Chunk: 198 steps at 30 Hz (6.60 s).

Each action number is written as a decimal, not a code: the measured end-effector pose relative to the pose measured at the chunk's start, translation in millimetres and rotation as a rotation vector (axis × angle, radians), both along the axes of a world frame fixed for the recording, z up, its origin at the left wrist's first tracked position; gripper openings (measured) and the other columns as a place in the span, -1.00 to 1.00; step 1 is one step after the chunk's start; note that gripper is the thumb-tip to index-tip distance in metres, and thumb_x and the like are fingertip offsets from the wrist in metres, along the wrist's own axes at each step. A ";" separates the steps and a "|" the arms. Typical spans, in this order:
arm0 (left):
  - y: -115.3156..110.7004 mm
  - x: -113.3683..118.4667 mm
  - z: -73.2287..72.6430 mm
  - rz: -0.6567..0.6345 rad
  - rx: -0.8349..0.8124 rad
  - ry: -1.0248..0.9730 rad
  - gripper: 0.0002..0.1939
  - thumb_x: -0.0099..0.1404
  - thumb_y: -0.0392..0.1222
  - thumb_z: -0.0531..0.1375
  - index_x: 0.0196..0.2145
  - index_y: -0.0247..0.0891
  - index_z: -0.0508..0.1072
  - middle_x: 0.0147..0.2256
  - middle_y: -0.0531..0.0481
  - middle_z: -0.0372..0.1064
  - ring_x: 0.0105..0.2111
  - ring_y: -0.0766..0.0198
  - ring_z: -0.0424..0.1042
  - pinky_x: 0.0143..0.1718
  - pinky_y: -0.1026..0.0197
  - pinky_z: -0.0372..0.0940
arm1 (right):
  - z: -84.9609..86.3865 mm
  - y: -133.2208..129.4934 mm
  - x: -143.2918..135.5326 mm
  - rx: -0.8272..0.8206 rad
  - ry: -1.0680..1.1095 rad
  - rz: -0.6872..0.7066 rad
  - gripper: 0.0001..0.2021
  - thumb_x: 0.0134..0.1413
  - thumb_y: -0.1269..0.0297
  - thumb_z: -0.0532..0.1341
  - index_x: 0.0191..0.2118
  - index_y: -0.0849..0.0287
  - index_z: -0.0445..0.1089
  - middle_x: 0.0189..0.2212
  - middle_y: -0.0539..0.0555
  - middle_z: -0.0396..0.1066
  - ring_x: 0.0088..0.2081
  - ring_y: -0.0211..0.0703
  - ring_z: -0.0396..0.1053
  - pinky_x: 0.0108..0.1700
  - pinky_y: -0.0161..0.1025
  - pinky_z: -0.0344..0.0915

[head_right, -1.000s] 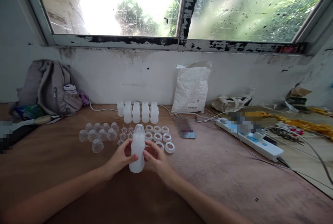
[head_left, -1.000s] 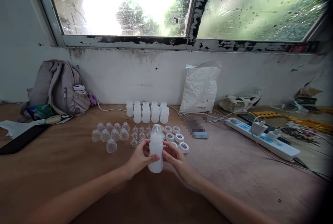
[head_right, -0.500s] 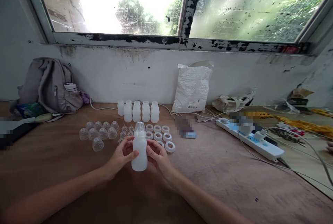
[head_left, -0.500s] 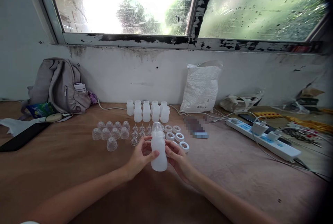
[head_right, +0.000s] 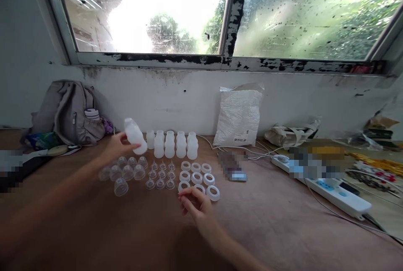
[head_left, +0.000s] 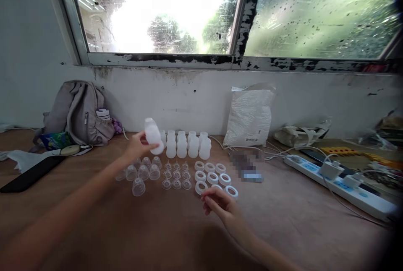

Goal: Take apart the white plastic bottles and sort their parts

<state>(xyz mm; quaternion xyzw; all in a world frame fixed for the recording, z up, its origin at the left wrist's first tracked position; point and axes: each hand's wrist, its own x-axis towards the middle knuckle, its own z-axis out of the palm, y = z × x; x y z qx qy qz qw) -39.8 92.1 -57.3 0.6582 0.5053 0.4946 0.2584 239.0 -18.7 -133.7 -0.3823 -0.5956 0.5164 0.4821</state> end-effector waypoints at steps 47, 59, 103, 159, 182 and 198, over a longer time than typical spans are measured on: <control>112.7 5.1 -19.4 0.105 0.103 0.781 -0.71 0.18 -0.11 0.04 -0.17 -0.27 0.32 -0.27 -0.16 0.39 -0.19 0.07 0.34 -0.20 0.18 0.15 | -12.3 -5.1 -1.5 0.103 -0.126 -0.109 -0.84 0.01 0.28 0.10 -0.24 0.16 0.30 -0.41 0.04 0.27 -0.51 -0.27 0.26 -0.44 -0.28 0.23; 109.8 10.5 -15.2 0.100 0.050 0.966 -0.78 0.22 -0.18 -0.02 -0.31 -0.30 0.38 -0.37 -0.16 0.40 -0.33 0.13 0.37 -0.31 0.22 0.15 | -8.0 -11.3 -1.9 0.131 -0.176 -0.074 -0.84 0.00 0.40 0.06 -0.25 0.16 0.28 -0.40 0.03 0.26 -0.49 -0.29 0.26 -0.43 -0.30 0.25; -79.2 45.1 -104.2 -0.039 0.103 0.355 -0.54 0.21 -0.20 0.02 0.05 -0.22 0.00 0.05 -0.17 0.05 0.07 0.12 0.07 0.03 0.00 0.07 | 1.3 15.4 7.7 0.468 -0.633 0.236 -0.21 -0.24 0.07 0.29 0.14 0.11 -0.05 -0.03 0.15 0.17 -0.08 -0.05 0.20 -0.13 -0.20 0.22; -136.4 72.3 -86.7 -0.535 -0.102 0.115 -0.85 0.11 -0.21 0.18 -0.31 -0.25 0.44 -0.32 -0.01 0.33 -0.31 0.30 0.34 -0.25 0.26 0.27 | -19.6 -25.1 -13.5 0.421 -0.544 0.237 -0.68 -0.10 0.31 0.19 -0.17 0.14 0.12 -0.35 0.03 0.33 -0.40 -0.29 0.31 -0.43 -0.39 0.30; -140.2 74.4 -96.7 -0.661 -0.291 -0.508 -0.76 0.11 -0.24 0.19 -0.35 -0.23 0.13 -0.26 0.00 0.18 -0.26 0.32 0.31 -0.25 0.21 0.28 | -10.7 -30.9 -17.9 0.220 -0.356 0.303 -0.68 -0.03 0.31 0.17 -0.12 0.13 0.12 -0.32 0.02 0.31 -0.31 -0.27 0.34 -0.33 -0.34 0.36; -101.1 76.8 -88.6 -0.292 -0.074 -0.067 -0.34 -0.02 -0.14 0.28 -0.02 -0.17 0.05 -0.03 -0.14 0.10 -0.05 0.13 0.18 -0.12 0.09 0.20 | -7.1 -29.2 -11.4 0.256 -0.229 0.107 -0.65 -0.08 0.29 0.23 -0.14 0.11 0.15 -0.28 0.05 0.27 -0.29 -0.21 0.32 -0.24 -0.25 0.31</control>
